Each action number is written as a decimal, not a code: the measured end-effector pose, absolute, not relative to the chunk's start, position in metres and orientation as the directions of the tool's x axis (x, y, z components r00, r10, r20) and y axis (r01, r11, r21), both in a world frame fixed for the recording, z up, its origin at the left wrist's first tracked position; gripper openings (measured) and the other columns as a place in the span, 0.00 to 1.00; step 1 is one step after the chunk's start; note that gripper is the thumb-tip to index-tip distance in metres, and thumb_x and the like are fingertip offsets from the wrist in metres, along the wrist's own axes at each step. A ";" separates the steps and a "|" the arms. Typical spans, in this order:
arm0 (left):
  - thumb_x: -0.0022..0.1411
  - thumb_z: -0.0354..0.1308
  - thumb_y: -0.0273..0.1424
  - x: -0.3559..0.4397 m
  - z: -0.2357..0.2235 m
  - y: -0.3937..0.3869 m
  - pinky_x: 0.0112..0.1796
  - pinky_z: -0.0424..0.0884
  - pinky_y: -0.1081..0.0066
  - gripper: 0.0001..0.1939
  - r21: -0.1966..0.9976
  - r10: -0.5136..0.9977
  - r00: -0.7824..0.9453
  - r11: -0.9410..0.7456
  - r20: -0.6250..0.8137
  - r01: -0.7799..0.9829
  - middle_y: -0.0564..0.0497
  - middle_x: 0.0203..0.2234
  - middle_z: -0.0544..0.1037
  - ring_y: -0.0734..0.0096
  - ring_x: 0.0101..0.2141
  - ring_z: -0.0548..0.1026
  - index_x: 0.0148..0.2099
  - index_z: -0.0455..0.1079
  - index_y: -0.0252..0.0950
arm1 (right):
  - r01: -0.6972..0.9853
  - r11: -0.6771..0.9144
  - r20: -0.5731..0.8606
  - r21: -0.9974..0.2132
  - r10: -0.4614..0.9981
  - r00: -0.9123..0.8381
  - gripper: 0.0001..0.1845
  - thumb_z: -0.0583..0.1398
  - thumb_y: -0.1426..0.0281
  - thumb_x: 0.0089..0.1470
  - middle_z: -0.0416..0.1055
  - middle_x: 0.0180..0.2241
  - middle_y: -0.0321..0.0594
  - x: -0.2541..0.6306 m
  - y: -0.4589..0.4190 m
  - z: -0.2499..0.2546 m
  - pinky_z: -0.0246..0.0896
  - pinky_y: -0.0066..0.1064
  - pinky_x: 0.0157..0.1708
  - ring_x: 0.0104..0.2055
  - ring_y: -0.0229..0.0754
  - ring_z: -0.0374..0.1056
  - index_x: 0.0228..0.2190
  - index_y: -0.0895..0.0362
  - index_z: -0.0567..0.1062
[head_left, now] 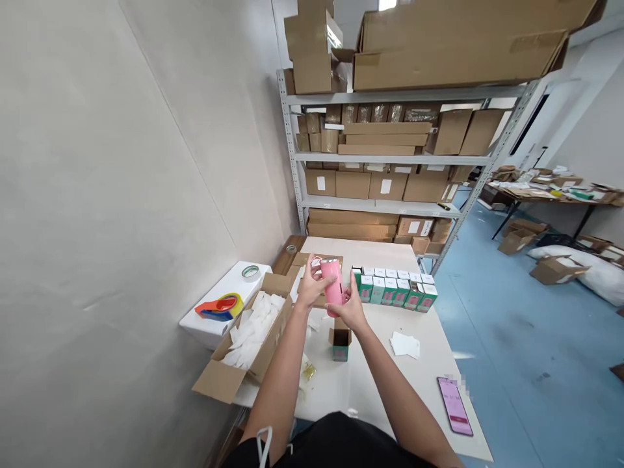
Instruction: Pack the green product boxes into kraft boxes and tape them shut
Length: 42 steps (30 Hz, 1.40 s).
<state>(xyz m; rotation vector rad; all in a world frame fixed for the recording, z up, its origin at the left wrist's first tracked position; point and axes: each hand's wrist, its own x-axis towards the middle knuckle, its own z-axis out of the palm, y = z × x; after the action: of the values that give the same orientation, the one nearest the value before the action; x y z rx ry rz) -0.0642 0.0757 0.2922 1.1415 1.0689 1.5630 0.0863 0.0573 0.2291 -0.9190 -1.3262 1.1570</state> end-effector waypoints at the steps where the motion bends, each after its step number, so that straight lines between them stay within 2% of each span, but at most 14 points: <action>1: 0.44 0.81 0.35 -0.067 0.293 0.075 0.54 0.76 0.58 0.68 0.959 0.963 -0.191 -0.225 0.191 -0.174 0.41 0.63 0.70 0.56 0.54 0.77 0.78 0.43 0.53 | -0.096 0.220 0.230 -0.971 0.967 -0.111 0.77 0.77 0.65 0.37 0.71 0.39 0.35 0.082 0.057 0.228 0.72 0.38 0.41 0.36 0.43 0.70 0.75 0.49 0.37; 3: 0.46 0.81 0.35 -0.073 0.293 0.074 0.53 0.77 0.58 0.68 0.951 0.961 -0.198 -0.232 0.192 -0.204 0.42 0.60 0.73 0.59 0.51 0.79 0.78 0.41 0.53 | -0.129 0.200 0.221 -0.971 0.959 -0.178 0.75 0.75 0.67 0.41 0.72 0.42 0.37 0.075 0.055 0.228 0.72 0.38 0.42 0.38 0.44 0.71 0.75 0.47 0.35; 6: 0.50 0.78 0.35 -0.081 0.292 0.071 0.53 0.76 0.58 0.64 0.943 0.968 -0.139 -0.238 0.210 -0.231 0.42 0.60 0.74 0.59 0.52 0.79 0.78 0.42 0.52 | -0.176 0.175 0.218 -0.969 0.940 -0.264 0.71 0.73 0.68 0.42 0.73 0.43 0.38 0.071 0.052 0.229 0.72 0.39 0.44 0.40 0.44 0.73 0.75 0.46 0.37; 10: 0.48 0.79 0.36 -0.089 0.292 0.068 0.52 0.77 0.59 0.52 0.970 0.978 -0.043 -0.206 0.202 -0.127 0.40 0.64 0.70 0.59 0.51 0.79 0.72 0.61 0.46 | -0.092 0.203 0.216 -0.975 0.963 -0.163 0.71 0.75 0.68 0.37 0.72 0.41 0.36 0.069 0.047 0.224 0.72 0.40 0.45 0.40 0.45 0.72 0.74 0.47 0.45; 13: 0.46 0.80 0.36 -0.090 0.290 0.069 0.50 0.79 0.59 0.46 0.987 0.988 0.025 -0.153 0.155 -0.047 0.41 0.57 0.76 0.60 0.46 0.80 0.66 0.69 0.40 | -0.069 0.223 0.229 -0.972 0.967 -0.110 0.69 0.75 0.65 0.38 0.73 0.44 0.38 0.068 0.045 0.215 0.72 0.41 0.48 0.43 0.46 0.73 0.74 0.47 0.46; 16: 0.50 0.78 0.38 -0.087 0.280 0.071 0.51 0.78 0.59 0.43 0.988 0.988 0.018 -0.150 0.151 -0.034 0.42 0.52 0.79 0.60 0.47 0.80 0.66 0.69 0.37 | -0.092 0.207 0.217 -0.974 0.969 -0.116 0.66 0.72 0.63 0.43 0.74 0.44 0.38 0.069 0.045 0.203 0.72 0.41 0.47 0.43 0.46 0.74 0.74 0.47 0.44; 21: 0.49 0.78 0.40 -0.082 0.263 0.074 0.55 0.75 0.58 0.44 0.967 0.981 -0.066 -0.165 0.180 0.194 0.40 0.60 0.74 0.57 0.51 0.77 0.67 0.69 0.37 | -0.013 0.161 0.161 -0.987 0.983 -0.088 0.65 0.70 0.64 0.43 0.74 0.42 0.38 0.082 0.051 0.183 0.74 0.39 0.43 0.41 0.47 0.73 0.74 0.49 0.45; 23: 0.48 0.78 0.39 -0.080 0.259 0.076 0.55 0.75 0.58 0.48 0.956 0.983 -0.086 -0.135 0.163 0.262 0.39 0.60 0.73 0.58 0.50 0.78 0.69 0.66 0.38 | 0.023 0.141 0.139 -0.990 0.988 -0.065 0.64 0.70 0.63 0.42 0.74 0.42 0.39 0.088 0.052 0.174 0.74 0.39 0.43 0.41 0.46 0.73 0.74 0.49 0.47; 26: 0.49 0.77 0.38 -0.074 0.251 0.079 0.50 0.77 0.60 0.50 0.961 0.996 0.006 -0.082 0.083 0.263 0.42 0.53 0.77 0.61 0.44 0.79 0.72 0.63 0.37 | 0.070 0.098 0.095 -0.993 0.994 -0.046 0.64 0.70 0.63 0.40 0.73 0.44 0.40 0.094 0.048 0.160 0.74 0.37 0.41 0.41 0.46 0.72 0.74 0.49 0.49; 30: 0.46 0.78 0.34 -0.063 0.228 0.087 0.51 0.76 0.62 0.42 0.930 0.997 0.039 -0.083 0.073 0.358 0.44 0.52 0.78 0.61 0.44 0.79 0.63 0.73 0.38 | 0.113 0.032 0.029 -0.993 0.999 -0.033 0.65 0.72 0.62 0.38 0.73 0.47 0.41 0.099 0.044 0.139 0.74 0.37 0.42 0.42 0.45 0.73 0.73 0.47 0.51; 33: 0.48 0.75 0.32 -0.055 0.203 0.093 0.51 0.76 0.61 0.37 0.957 1.000 0.017 -0.022 0.018 0.290 0.44 0.50 0.80 0.60 0.45 0.80 0.61 0.74 0.36 | 0.112 -0.014 -0.019 -0.994 0.999 -0.038 0.64 0.72 0.60 0.39 0.73 0.50 0.43 0.107 0.042 0.120 0.74 0.39 0.45 0.48 0.48 0.73 0.73 0.47 0.51; 37: 0.46 0.74 0.26 -0.047 0.166 0.097 0.50 0.76 0.63 0.36 0.981 0.997 -0.022 0.079 -0.076 0.180 0.45 0.49 0.81 0.61 0.46 0.79 0.58 0.72 0.36 | 0.180 -0.054 -0.048 -0.982 0.998 0.038 0.54 0.69 0.58 0.44 0.68 0.61 0.48 0.126 0.041 0.090 0.68 0.45 0.55 0.63 0.55 0.65 0.70 0.47 0.59; 39: 0.42 0.73 0.23 -0.045 0.149 0.096 0.50 0.75 0.64 0.37 0.972 0.994 -0.060 0.102 -0.091 0.211 0.45 0.50 0.81 0.61 0.48 0.79 0.57 0.72 0.36 | 0.186 -0.125 -0.111 -0.975 0.990 0.082 0.47 0.68 0.58 0.46 0.67 0.63 0.50 0.135 0.039 0.073 0.67 0.47 0.55 0.63 0.56 0.65 0.66 0.49 0.64; 42: 0.42 0.72 0.21 -0.042 0.127 0.092 0.51 0.74 0.64 0.38 0.951 0.987 -0.098 0.151 -0.129 0.268 0.45 0.52 0.80 0.61 0.50 0.78 0.58 0.71 0.37 | 0.147 -0.227 -0.219 -0.963 0.973 0.071 0.40 0.67 0.59 0.44 0.68 0.62 0.50 0.142 0.031 0.044 0.69 0.47 0.52 0.57 0.54 0.69 0.60 0.52 0.71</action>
<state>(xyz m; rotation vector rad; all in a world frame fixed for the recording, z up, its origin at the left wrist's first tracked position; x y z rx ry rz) -0.0423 0.0922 0.1271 1.2604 1.5355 1.0147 0.1420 0.0312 0.0443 -1.5169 -1.1662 1.2553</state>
